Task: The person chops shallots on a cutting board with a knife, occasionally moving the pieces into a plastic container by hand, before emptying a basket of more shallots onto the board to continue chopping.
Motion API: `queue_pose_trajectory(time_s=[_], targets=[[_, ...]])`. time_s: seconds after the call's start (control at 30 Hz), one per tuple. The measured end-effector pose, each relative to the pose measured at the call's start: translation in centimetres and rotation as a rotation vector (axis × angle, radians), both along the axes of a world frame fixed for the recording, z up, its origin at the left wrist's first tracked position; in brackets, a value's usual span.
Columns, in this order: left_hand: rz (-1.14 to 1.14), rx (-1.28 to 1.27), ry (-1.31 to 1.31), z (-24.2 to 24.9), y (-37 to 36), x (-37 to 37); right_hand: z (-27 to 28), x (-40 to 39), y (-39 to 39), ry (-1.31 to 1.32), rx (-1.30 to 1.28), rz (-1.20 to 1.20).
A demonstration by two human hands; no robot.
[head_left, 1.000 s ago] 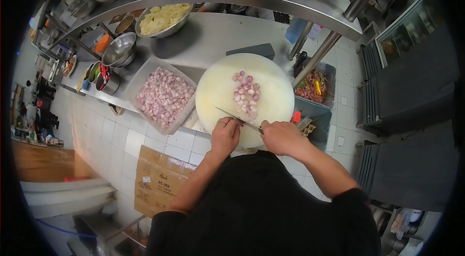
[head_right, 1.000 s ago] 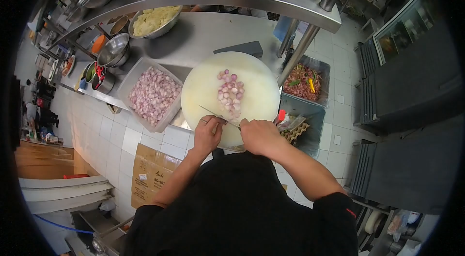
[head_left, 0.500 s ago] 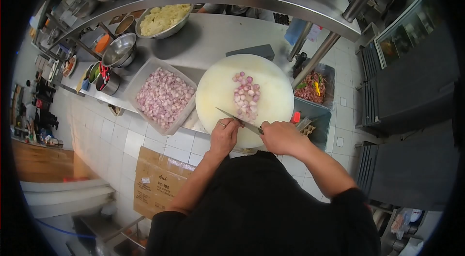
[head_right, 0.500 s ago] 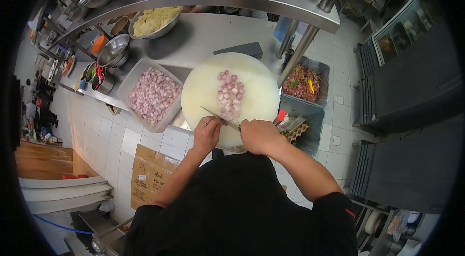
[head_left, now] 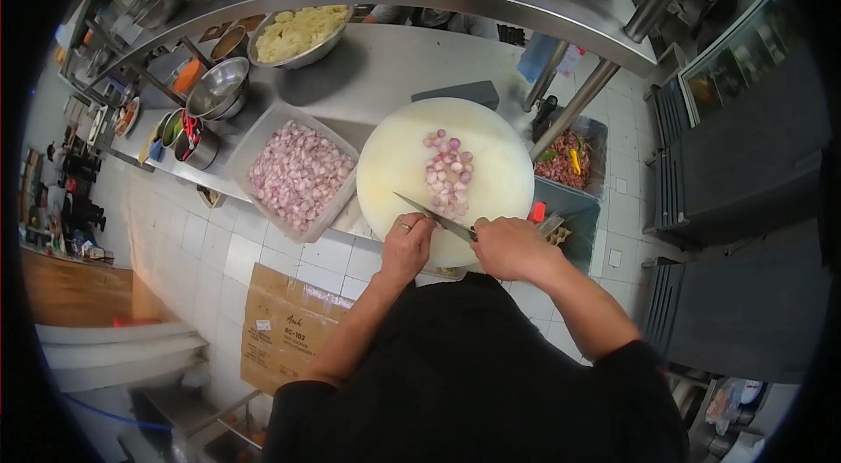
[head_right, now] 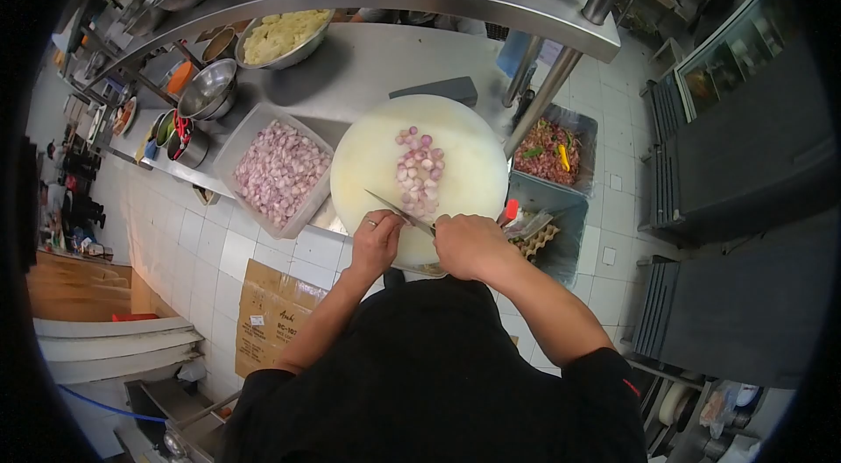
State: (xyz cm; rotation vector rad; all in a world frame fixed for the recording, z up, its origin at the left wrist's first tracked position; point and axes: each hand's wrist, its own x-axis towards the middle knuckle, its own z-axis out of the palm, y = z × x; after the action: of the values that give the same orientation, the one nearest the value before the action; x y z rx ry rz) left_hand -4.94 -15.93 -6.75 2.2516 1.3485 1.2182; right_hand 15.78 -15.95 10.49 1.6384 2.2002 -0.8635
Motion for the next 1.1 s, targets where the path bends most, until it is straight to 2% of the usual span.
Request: queue_pose_trajectory(time_s=[0.17,0.27,0.33,0.43,0.63,0.73,0.83,0.9,1.0,1.1], targets=[[-0.003,-0.015,0.003,0.1,-0.1,-0.1,-0.5,-0.1,0.2,0.023,-0.028,-0.033],[0.004,-0.009,0.000,0.1,-0.1,-0.1,1.1,0.0,-0.2,0.009,-0.009,-0.003],[0.019,0.010,-0.010,0.3,-0.1,0.0,-1.1,0.0,0.0,0.035,-0.015,0.000],[-0.042,-0.003,-0.036,0.6,0.2,-0.2,-1.3,0.8,0.8,0.067,-0.062,-0.021],[0.146,-0.098,-0.137,5.6,7.2,1.4,-1.4,1.8,-0.6,0.138,-0.015,-0.071],[-0.048,-0.177,0.166,4.5,10.9,2.6,-1.5,1.1,-1.6,0.154,-0.053,-0.015],[-0.024,-0.214,0.404,3.4,11.6,3.8,-2.5,0.7,-1.8,0.168,-0.101,0.028],[-0.042,-0.283,0.375,3.5,12.1,3.5,-2.9,0.7,-1.4,0.176,-0.116,0.052],[-0.035,-0.287,0.194,4.3,11.8,1.9,-0.8,1.8,0.4,0.215,-0.378,-0.142],[-0.039,-0.263,0.053,6.6,9.1,-0.2,-3.1,3.8,1.5,0.237,-0.191,-0.118]])
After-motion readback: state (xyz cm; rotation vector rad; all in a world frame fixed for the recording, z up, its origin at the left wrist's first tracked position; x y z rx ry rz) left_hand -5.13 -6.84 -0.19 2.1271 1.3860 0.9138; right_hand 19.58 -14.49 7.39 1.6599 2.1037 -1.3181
